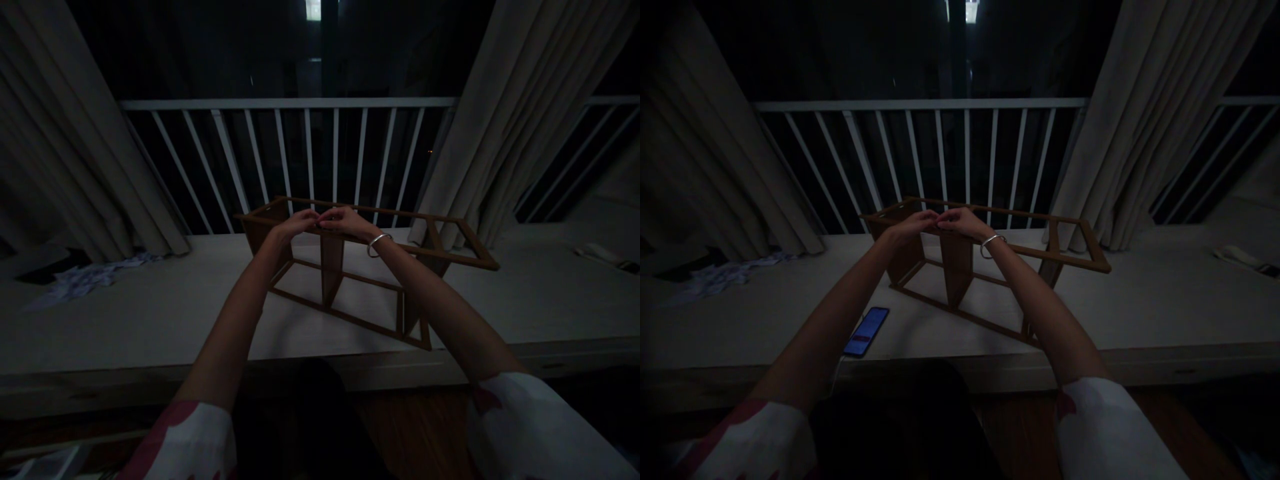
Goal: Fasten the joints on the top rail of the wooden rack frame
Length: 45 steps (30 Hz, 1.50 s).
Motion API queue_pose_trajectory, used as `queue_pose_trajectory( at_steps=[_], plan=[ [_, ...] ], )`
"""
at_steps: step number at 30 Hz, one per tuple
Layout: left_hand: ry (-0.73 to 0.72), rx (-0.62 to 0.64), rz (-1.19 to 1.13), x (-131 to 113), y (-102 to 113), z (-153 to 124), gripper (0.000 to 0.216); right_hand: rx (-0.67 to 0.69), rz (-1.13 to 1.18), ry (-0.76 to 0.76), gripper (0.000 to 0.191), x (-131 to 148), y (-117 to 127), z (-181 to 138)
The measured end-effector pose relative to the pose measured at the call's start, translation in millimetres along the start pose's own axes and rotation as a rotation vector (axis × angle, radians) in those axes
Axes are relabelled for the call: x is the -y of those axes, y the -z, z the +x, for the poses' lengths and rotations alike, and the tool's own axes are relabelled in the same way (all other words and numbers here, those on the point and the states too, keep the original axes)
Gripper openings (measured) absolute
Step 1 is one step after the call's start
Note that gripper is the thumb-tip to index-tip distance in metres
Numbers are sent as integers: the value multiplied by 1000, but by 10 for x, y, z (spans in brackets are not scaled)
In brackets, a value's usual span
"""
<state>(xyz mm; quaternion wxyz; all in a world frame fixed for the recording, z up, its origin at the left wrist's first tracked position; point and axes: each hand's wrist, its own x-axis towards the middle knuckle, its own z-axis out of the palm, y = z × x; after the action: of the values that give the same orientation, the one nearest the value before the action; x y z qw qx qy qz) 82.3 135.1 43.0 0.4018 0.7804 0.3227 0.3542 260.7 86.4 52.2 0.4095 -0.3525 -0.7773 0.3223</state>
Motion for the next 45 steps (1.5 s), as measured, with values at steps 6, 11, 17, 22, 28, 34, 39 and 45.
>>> queue_pose_trajectory(
  at_steps=[6,11,17,22,28,34,39,45],
  plan=[
    [46,-50,15,5,7,8,16,9,19,-5,37,-22,3,25],
    [74,-75,20,-31,-2,-26,16,13,10,-5,37,-34,12,30],
    [82,-52,-1,-63,-6,-69,20,36,33,16,33,-10,5,23],
    [80,-37,-2,-91,-11,-81,19,50,62,-6,28,-25,6,42],
    [76,-30,-24,-70,-21,-73,21,42,84,-57,22,-76,15,52],
    [83,-5,6,-43,2,-68,23,45,87,-73,24,-64,14,36],
    [64,16,9,-80,-5,-88,20,32,81,-70,25,-116,20,55],
    [50,-20,28,-102,-23,-113,20,30,71,-50,24,-130,18,64]
  ],
)
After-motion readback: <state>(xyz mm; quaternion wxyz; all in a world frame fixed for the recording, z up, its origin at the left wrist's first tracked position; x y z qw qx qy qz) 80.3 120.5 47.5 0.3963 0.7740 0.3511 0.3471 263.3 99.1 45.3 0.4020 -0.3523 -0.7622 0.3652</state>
